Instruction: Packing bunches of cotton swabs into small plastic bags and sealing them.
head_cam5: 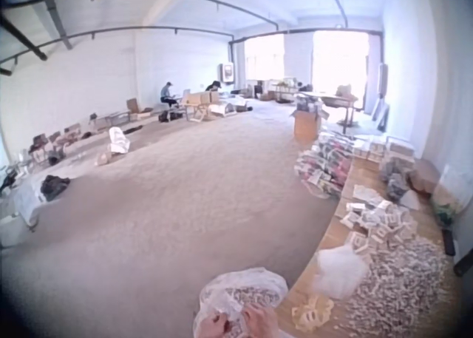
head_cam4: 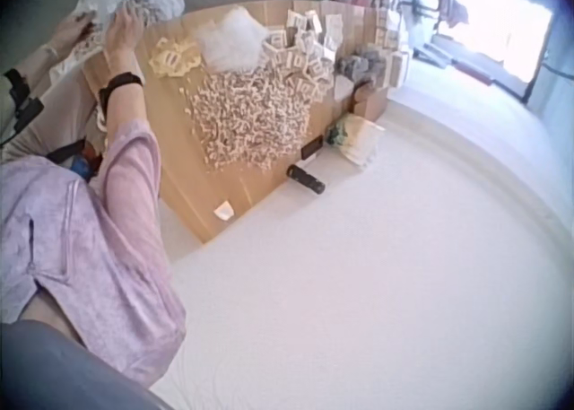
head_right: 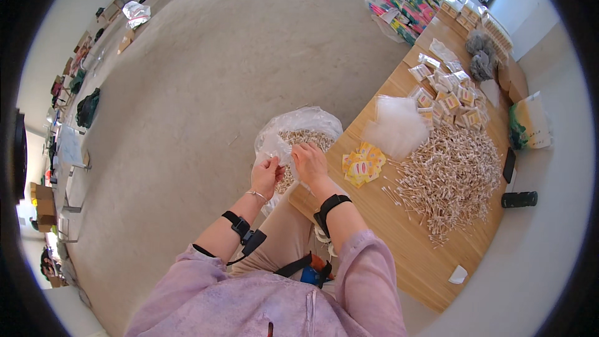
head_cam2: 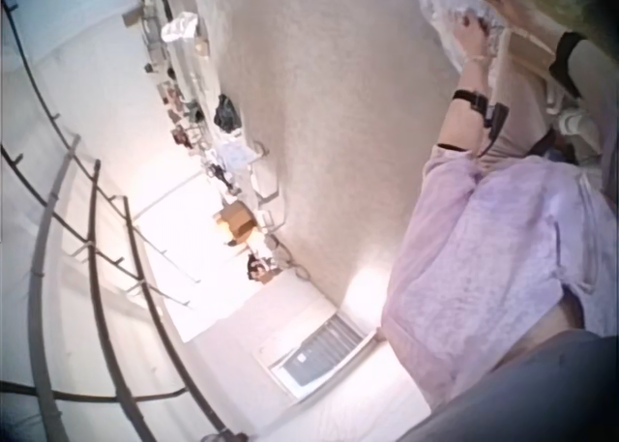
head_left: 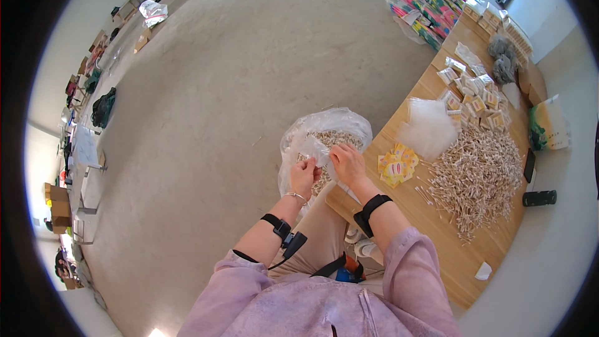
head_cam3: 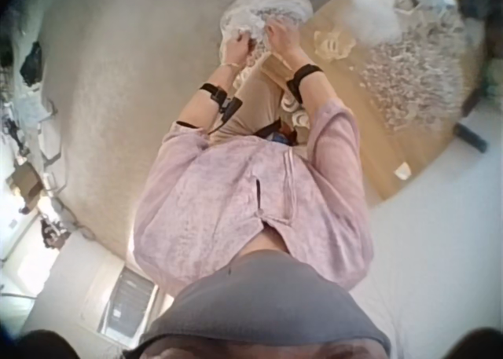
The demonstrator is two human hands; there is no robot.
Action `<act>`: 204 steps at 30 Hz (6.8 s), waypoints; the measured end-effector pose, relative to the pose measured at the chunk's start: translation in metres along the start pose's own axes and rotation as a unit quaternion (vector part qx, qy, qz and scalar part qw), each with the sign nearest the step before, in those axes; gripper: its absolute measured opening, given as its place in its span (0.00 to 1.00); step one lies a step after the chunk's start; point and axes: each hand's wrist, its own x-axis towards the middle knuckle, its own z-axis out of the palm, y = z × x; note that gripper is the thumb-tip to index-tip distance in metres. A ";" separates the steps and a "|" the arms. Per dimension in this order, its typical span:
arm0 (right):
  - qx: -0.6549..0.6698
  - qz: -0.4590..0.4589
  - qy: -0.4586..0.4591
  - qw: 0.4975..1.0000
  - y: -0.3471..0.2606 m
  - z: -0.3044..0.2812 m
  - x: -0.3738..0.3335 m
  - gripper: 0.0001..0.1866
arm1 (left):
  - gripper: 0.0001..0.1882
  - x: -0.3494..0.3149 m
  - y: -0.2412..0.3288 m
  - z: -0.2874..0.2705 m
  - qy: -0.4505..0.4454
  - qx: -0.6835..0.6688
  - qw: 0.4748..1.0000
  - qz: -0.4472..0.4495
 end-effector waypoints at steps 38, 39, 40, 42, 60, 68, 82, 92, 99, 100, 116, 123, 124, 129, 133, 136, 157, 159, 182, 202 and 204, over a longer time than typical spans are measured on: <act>-0.086 0.116 -0.152 0.978 0.031 -0.007 -0.016 0.16 | 0.18 -0.033 -0.032 0.025 -0.019 0.037 0.999 0.024; -0.085 0.119 -0.151 0.978 0.031 -0.008 -0.016 0.16 | 0.18 -0.034 -0.032 0.025 -0.017 0.037 0.998 0.039; -0.074 0.112 -0.166 0.977 0.032 -0.010 -0.015 0.16 | 0.18 -0.035 -0.031 0.026 -0.015 0.037 0.998 0.054; -0.062 0.108 -0.179 0.976 0.033 -0.014 -0.014 0.16 | 0.18 -0.038 -0.027 0.027 -0.018 0.031 0.998 0.050; -0.011 0.068 -0.071 0.995 0.047 -0.005 -0.023 0.04 | 0.20 -0.037 -0.032 0.018 0.004 0.135 0.989 0.051; -0.140 0.056 -0.116 0.982 0.020 -0.018 -0.026 0.12 | 0.22 -0.025 -0.042 0.011 -0.049 0.107 0.991 0.068; -0.357 0.531 0.402 0.655 0.090 -0.210 -0.246 0.24 | 0.31 -0.058 -0.025 0.052 -0.071 0.695 0.607 0.379; -0.185 0.674 0.244 0.672 0.125 -0.300 -0.410 0.35 | 0.26 -0.075 -0.024 0.056 -0.141 0.598 0.660 0.433; -0.139 0.454 0.430 0.768 0.083 -0.256 -0.380 0.18 | 0.14 -0.121 -0.024 0.066 -0.285 0.509 0.688 0.432; -0.084 0.457 0.466 0.753 0.065 -0.248 -0.386 0.15 | 0.11 -0.123 -0.025 0.064 -0.352 0.496 0.713 0.348; 0.519 0.726 0.270 0.361 -0.189 -0.043 -0.564 0.24 | 0.06 -0.114 -0.053 0.153 -0.536 0.634 0.507 -0.232; 0.565 0.763 0.248 0.193 -0.156 -0.069 -0.523 0.21 | 0.07 -0.105 -0.067 0.157 -0.466 0.594 0.532 -0.383; 0.574 0.770 0.216 0.177 -0.135 -0.087 -0.503 0.21 | 0.06 -0.107 -0.065 0.162 -0.461 0.588 0.541 -0.386; 0.604 0.777 0.085 0.157 -0.163 -0.123 -0.472 0.21 | 0.05 -0.106 -0.061 0.168 -0.434 0.589 0.540 -0.417; 0.613 0.771 0.007 0.174 -0.219 -0.154 -0.473 0.21 | 0.04 -0.105 -0.064 0.163 -0.443 0.587 0.552 -0.392; 0.622 0.757 -0.055 0.195 -0.262 -0.178 -0.473 0.21 | 0.04 -0.107 -0.059 0.166 -0.436 0.589 0.557 -0.389; 0.462 0.681 -0.398 0.406 -0.271 -0.254 -0.491 0.20 | 0.06 -0.109 -0.061 0.168 -0.507 0.583 0.532 -0.346; 0.450 0.721 -0.343 0.399 -0.273 -0.270 -0.480 0.17 | 0.06 -0.113 -0.056 0.164 -0.527 0.570 0.537 -0.330; -0.103 0.530 0.426 0.726 -0.268 -0.475 -0.413 0.10 | 0.12 -0.106 -0.071 0.095 -0.598 0.429 0.673 -0.074; 0.315 0.738 0.464 0.375 0.040 -0.313 -0.544 0.34 | 0.10 -0.128 -0.075 0.093 -0.563 0.461 0.686 0.000; 0.211 0.770 0.438 0.413 0.023 -0.309 -0.547 0.33 | 0.09 -0.129 -0.077 0.094 -0.556 0.462 0.691 0.003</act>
